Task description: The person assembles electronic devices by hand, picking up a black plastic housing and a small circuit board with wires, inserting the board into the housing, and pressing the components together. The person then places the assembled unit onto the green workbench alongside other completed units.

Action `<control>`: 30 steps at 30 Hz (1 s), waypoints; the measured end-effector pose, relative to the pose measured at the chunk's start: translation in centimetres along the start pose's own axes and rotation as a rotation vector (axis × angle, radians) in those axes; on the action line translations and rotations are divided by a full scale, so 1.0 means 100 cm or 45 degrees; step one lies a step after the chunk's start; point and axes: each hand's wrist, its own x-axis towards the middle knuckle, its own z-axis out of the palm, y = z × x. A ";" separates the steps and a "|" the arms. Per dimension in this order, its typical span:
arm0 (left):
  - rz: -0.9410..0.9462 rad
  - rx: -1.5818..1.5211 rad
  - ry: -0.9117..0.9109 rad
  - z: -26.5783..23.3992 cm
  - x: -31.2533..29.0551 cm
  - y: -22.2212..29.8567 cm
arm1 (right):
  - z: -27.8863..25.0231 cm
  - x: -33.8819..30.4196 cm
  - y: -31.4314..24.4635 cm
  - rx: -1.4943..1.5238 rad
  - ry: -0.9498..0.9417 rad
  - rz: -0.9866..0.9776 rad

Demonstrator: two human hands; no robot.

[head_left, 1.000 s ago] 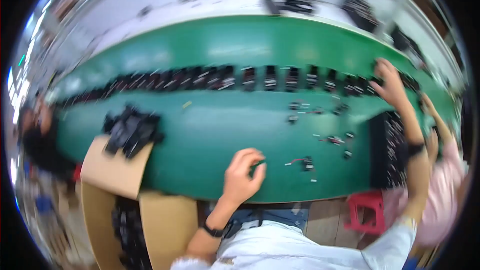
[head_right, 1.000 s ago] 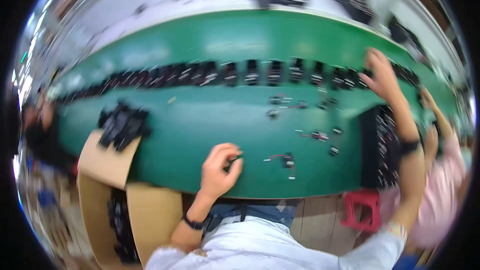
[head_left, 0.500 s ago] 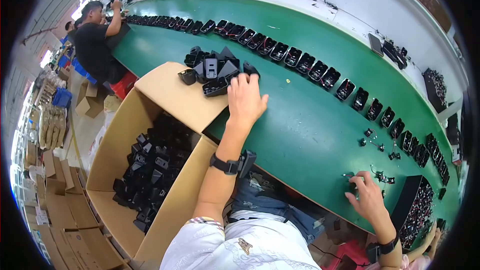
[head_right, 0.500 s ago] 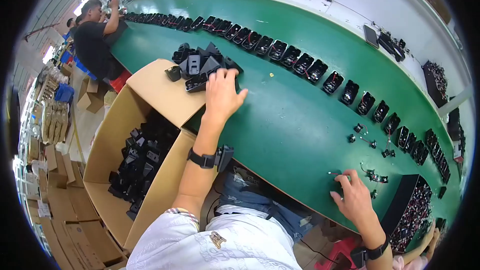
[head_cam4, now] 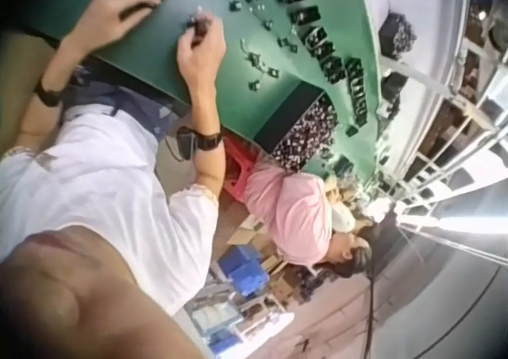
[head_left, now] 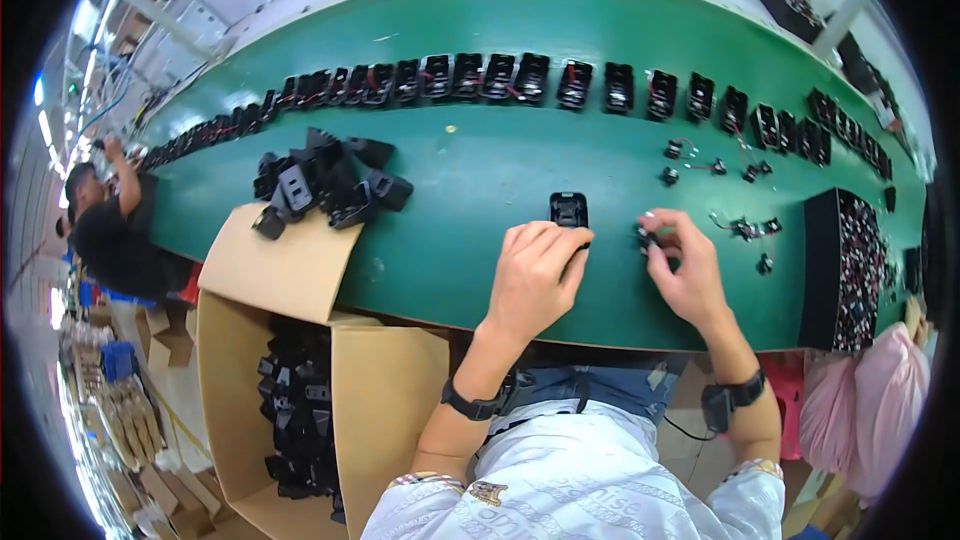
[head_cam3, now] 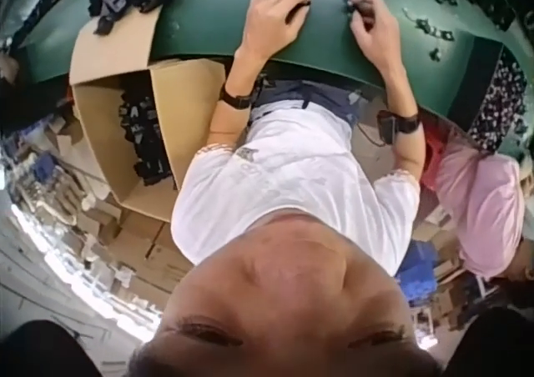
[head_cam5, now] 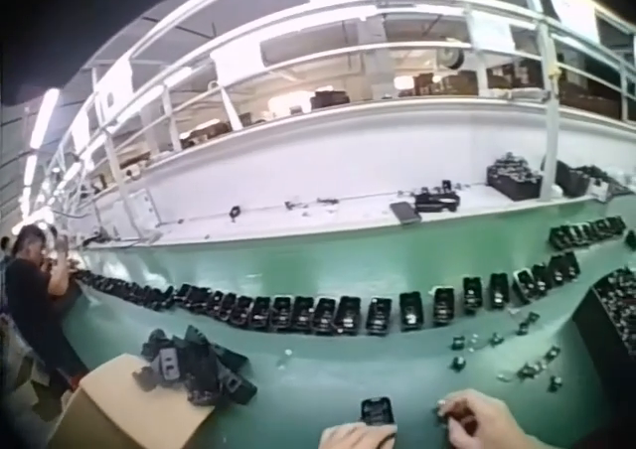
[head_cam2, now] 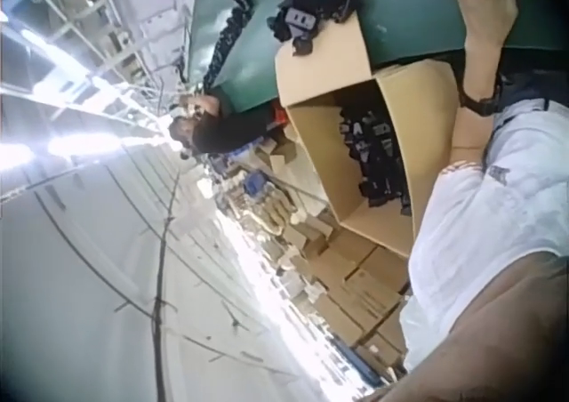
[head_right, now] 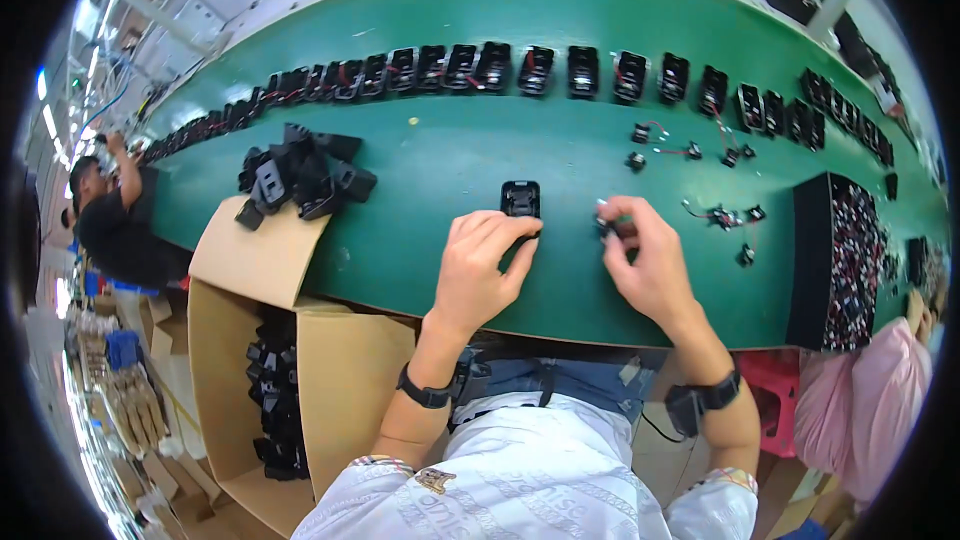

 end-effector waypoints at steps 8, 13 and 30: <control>0.058 -0.020 -0.071 -0.010 0.003 -0.006 | 0.012 0.038 0.020 -0.259 -0.060 -0.465; 0.030 -0.054 -0.012 0.001 0.000 -0.014 | 0.017 0.056 0.020 -0.003 0.017 -0.311; 0.066 -0.325 -0.887 0.015 0.129 -0.053 | -0.018 0.075 0.017 0.324 0.079 -0.222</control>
